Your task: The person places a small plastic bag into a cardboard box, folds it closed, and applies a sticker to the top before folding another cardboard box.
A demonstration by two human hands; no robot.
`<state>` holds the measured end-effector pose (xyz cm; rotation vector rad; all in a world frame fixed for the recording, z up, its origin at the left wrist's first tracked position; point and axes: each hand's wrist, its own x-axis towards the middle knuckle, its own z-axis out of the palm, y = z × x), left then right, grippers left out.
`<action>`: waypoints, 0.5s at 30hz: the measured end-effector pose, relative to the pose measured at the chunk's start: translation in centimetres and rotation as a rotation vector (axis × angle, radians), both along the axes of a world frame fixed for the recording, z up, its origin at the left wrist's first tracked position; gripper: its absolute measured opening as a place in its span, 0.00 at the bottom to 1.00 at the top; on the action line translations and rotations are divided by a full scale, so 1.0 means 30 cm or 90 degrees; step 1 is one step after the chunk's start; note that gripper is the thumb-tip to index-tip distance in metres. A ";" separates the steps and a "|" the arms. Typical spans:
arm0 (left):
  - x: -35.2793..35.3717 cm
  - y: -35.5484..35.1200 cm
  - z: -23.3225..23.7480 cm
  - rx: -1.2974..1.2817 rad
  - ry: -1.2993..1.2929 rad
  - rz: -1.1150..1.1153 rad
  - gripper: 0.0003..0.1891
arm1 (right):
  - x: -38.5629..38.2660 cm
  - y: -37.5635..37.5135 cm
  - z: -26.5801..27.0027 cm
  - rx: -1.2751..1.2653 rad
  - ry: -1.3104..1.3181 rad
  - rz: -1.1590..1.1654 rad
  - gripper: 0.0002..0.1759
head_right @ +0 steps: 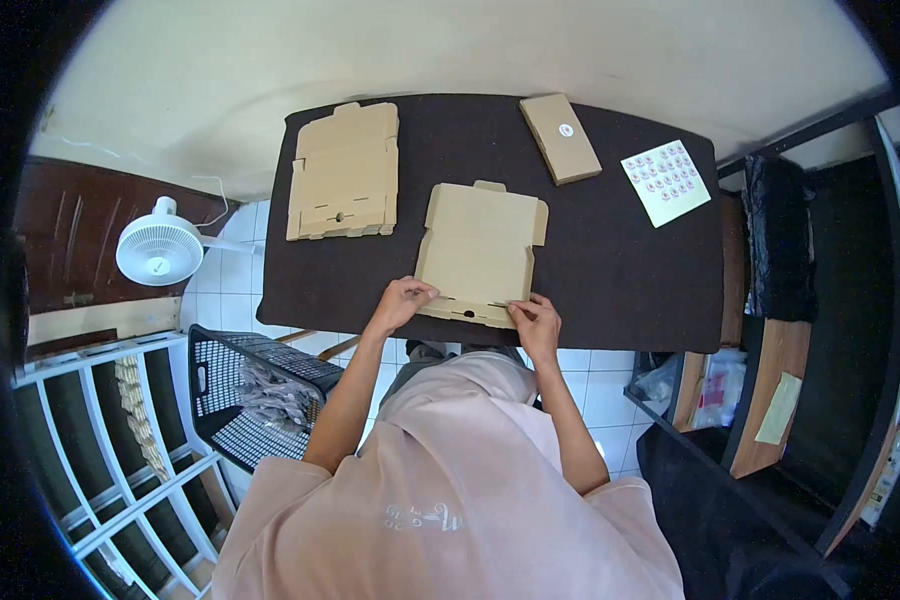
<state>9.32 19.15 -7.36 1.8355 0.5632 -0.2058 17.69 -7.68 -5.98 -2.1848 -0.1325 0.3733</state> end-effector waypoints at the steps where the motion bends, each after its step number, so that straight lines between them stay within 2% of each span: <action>1: -0.005 -0.001 -0.015 -0.028 -0.024 0.016 0.08 | -0.001 -0.001 0.006 0.009 0.031 0.004 0.11; 6: -0.005 -0.019 -0.007 0.049 -0.001 0.013 0.09 | -0.032 -0.006 0.047 0.012 0.004 0.080 0.16; 8: 0.005 -0.021 0.016 0.095 0.002 0.012 0.11 | -0.036 -0.016 0.089 -0.061 -0.201 0.234 0.22; 9: 0.006 -0.020 0.016 0.000 0.037 0.027 0.13 | -0.032 -0.018 0.095 -0.061 -0.200 0.231 0.22; 10: 0.007 -0.018 0.016 -0.095 0.071 0.043 0.15 | -0.025 -0.018 0.100 -0.033 -0.081 0.189 0.25; 11: 0.005 -0.024 0.017 -0.094 0.071 0.043 0.15 | -0.017 -0.017 0.101 -0.003 0.036 0.146 0.27; 12: 0.007 -0.034 0.033 -0.071 0.098 0.026 0.17 | -0.008 -0.016 0.096 0.000 0.035 0.148 0.27; 14: 0.016 -0.043 0.065 -0.044 0.124 0.010 0.18 | 0.008 -0.007 0.072 -0.124 0.048 0.138 0.28; 15: 0.013 -0.046 0.061 -0.008 0.133 0.004 0.17 | 0.013 0.006 0.065 -0.120 0.042 0.116 0.24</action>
